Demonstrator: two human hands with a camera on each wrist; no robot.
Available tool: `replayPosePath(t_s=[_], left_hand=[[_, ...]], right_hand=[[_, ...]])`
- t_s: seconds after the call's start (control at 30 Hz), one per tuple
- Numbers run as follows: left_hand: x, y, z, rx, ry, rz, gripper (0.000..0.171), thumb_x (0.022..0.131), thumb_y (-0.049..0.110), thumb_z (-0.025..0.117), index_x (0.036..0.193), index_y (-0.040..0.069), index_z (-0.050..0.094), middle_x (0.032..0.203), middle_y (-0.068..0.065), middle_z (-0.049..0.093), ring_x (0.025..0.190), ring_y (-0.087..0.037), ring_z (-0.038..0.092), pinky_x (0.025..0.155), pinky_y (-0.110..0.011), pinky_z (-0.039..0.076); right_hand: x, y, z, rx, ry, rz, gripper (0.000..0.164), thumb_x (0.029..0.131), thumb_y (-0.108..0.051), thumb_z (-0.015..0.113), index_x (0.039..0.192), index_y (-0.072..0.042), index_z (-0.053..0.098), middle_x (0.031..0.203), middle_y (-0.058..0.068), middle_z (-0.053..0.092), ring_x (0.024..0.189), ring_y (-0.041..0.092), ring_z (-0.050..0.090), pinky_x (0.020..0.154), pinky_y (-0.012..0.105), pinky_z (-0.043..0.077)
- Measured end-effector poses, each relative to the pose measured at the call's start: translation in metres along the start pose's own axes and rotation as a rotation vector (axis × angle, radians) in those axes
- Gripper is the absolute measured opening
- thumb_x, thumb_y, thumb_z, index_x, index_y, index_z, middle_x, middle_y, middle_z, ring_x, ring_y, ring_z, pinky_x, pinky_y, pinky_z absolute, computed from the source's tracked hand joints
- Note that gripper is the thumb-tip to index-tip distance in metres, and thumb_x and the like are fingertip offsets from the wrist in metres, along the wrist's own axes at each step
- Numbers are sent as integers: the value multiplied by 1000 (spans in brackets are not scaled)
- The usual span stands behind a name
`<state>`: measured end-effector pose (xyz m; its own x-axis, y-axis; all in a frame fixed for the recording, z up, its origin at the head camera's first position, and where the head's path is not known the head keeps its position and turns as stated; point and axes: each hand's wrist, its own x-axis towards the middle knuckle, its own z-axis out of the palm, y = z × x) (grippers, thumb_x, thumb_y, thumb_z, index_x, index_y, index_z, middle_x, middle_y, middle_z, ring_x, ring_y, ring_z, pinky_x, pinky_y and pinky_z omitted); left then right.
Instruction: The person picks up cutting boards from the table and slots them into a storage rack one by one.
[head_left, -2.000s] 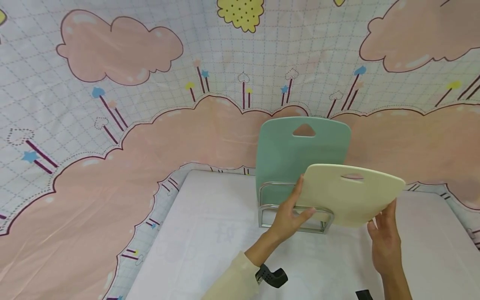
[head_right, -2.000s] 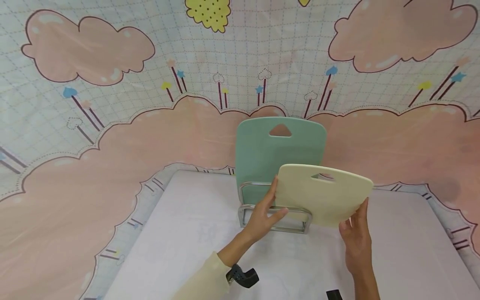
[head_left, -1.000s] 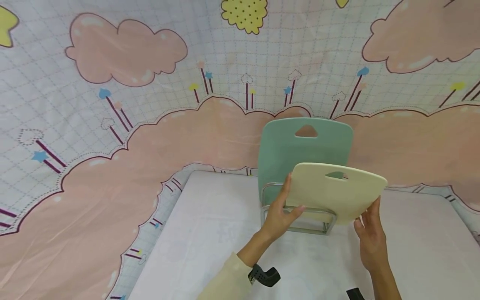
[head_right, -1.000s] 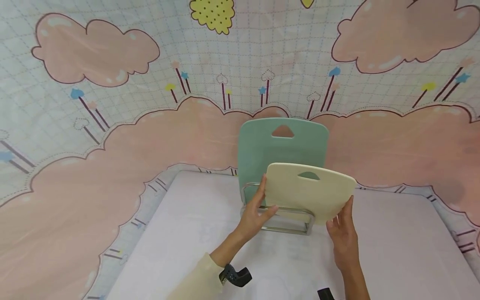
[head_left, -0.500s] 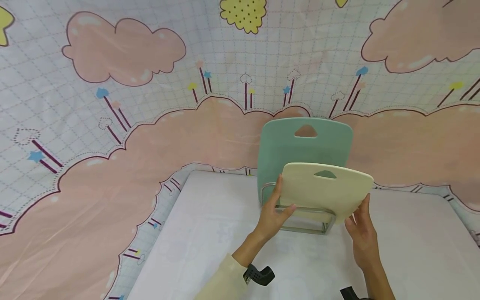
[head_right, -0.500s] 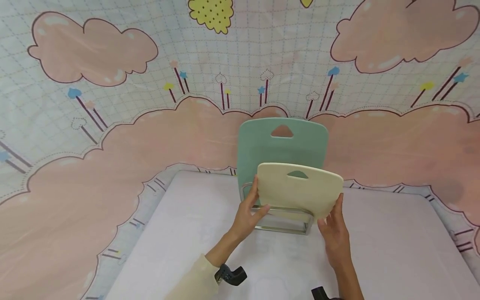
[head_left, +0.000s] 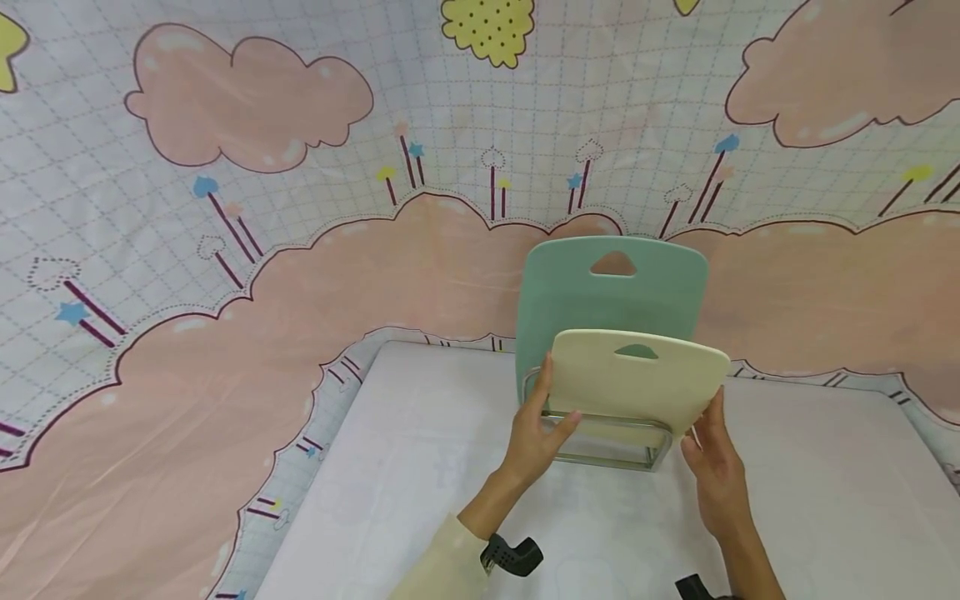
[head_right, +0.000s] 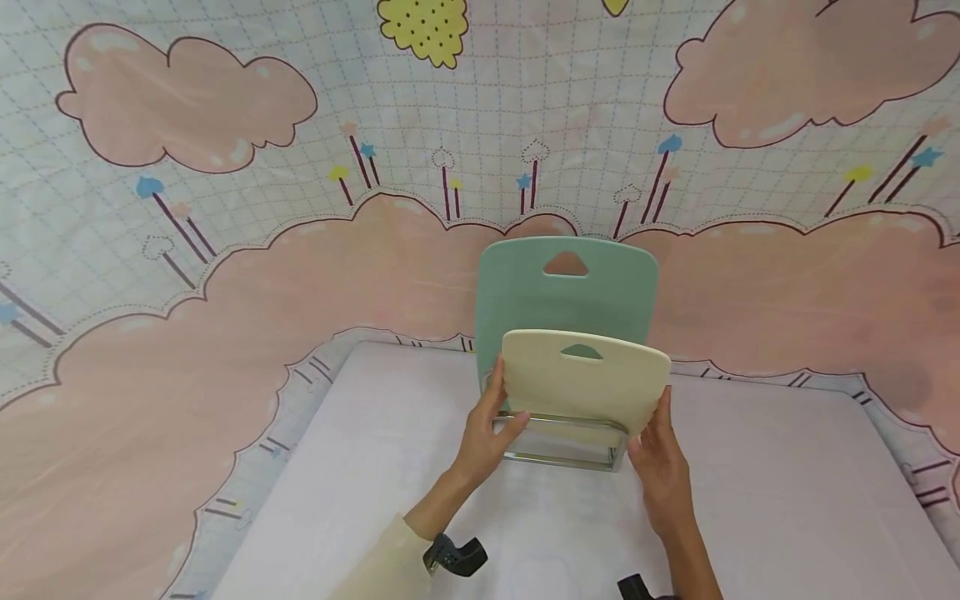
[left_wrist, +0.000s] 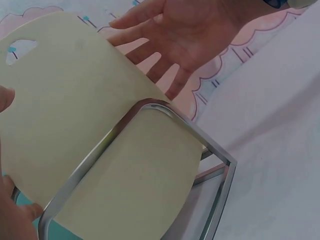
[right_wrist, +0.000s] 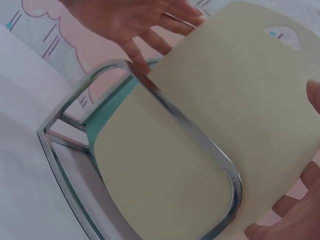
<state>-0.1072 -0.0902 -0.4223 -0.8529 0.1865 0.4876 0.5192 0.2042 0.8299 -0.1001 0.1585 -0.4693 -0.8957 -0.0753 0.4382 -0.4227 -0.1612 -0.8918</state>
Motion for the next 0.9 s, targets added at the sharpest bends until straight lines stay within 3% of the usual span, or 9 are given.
replayPosePath(t_s=[0.13,0.23,0.43,0.7,0.9], left_hand=[[-3,-4,-2,15,26,-10,78,90,-1,60,151,-4,11,156,-19,14,142,-30,15,110,-49,25],[-6,-8,-3,11,40,-11,79,91,0,60,152,-2,10,157,-18,13,143,-30,13,109,-52,25],[-8,-14,-4,-7,40,34,78,91,-1,59,152,-2,10,157,-20,11,144,-32,11,110,-57,17],[-14,-19,-5,-26,71,26,77,90,-4,58,152,-1,12,158,-14,14,143,-27,15,113,-44,20],[-16,-19,-5,-25,64,37,77,89,-3,57,151,-4,11,157,-18,14,143,-31,16,114,-42,19]], right_hand=[[0,2,4,-11,-36,-23,71,97,9,40,154,-18,8,160,4,2,145,20,8,110,19,21],[0,3,7,-27,-68,4,72,97,8,40,154,-21,7,160,2,2,145,19,7,109,19,23],[0,3,10,-27,-94,20,73,98,7,39,154,-24,4,160,1,-1,145,20,5,109,18,22],[3,3,11,-12,-143,0,73,99,8,39,154,-22,3,160,3,-2,145,22,5,109,18,22],[2,4,11,1,-160,-21,74,98,9,39,154,-21,1,160,5,-5,145,23,1,111,20,18]])
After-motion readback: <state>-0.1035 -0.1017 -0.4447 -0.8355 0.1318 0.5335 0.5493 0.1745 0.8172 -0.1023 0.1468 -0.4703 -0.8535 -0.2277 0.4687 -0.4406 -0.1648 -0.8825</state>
